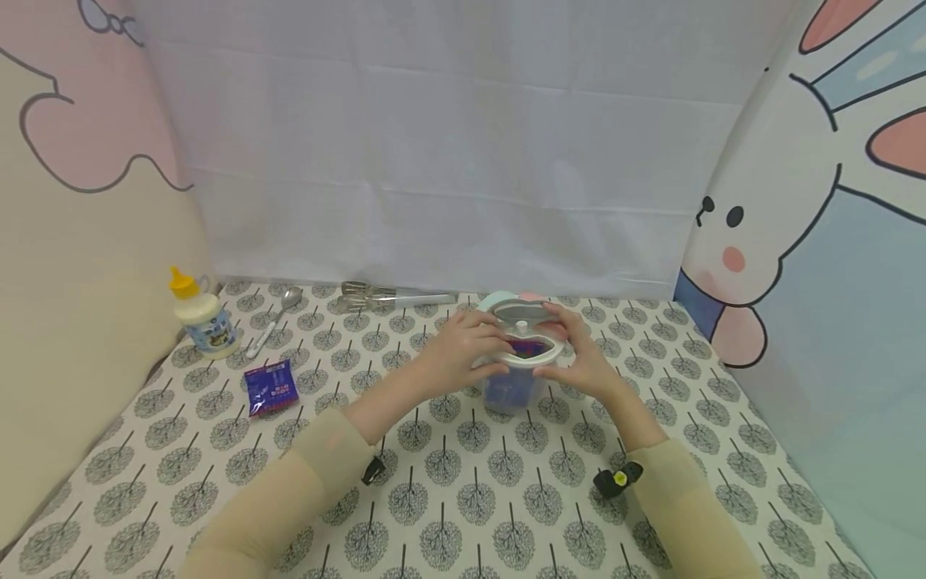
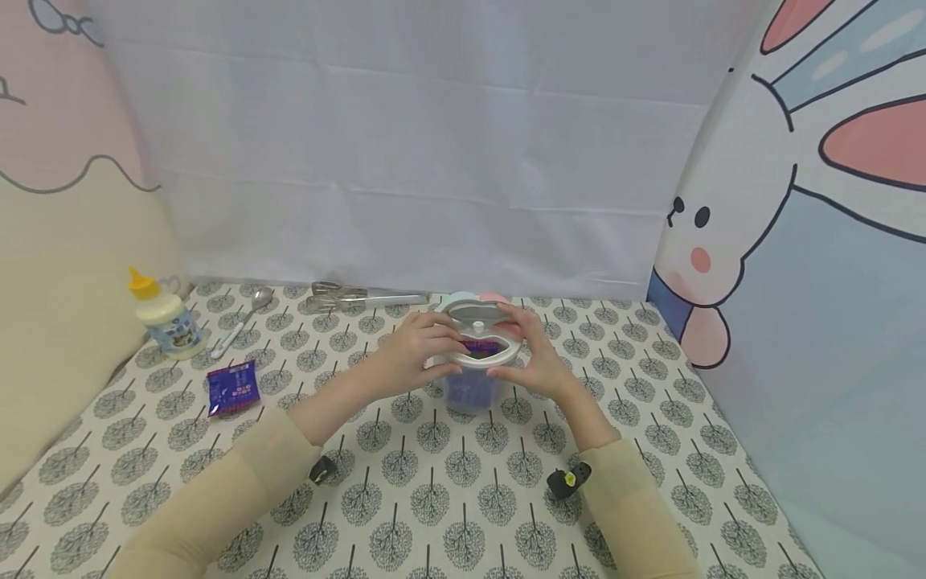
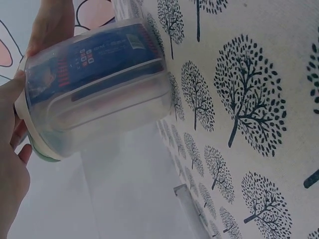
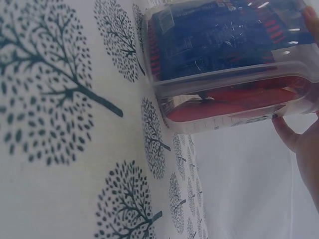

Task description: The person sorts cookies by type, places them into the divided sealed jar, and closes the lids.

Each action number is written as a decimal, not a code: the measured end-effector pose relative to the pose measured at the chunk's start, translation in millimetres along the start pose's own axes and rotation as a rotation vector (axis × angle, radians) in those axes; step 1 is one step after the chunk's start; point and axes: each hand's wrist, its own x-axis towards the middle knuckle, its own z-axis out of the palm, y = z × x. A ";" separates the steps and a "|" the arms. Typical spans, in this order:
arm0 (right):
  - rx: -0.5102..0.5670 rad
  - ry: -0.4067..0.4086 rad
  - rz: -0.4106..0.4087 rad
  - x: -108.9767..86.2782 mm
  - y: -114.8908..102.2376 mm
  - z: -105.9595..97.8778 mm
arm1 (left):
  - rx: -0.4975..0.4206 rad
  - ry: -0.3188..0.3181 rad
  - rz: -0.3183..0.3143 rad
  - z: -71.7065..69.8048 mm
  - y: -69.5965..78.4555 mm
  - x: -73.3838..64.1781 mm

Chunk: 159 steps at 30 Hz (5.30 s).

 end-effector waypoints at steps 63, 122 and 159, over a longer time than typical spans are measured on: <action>0.012 0.007 0.032 -0.5 -3.3 2.5 | -0.153 -0.346 -0.804 -119.0 -115.8 -207.5; -0.024 -0.015 -0.012 -0.3 -2.0 -1.5 | -0.246 -0.119 -0.059 -16.4 4.6 29.2; -0.003 -0.037 0.013 0.0 -3.5 -2.0 | -0.015 -0.050 0.085 -1.9 8.3 7.6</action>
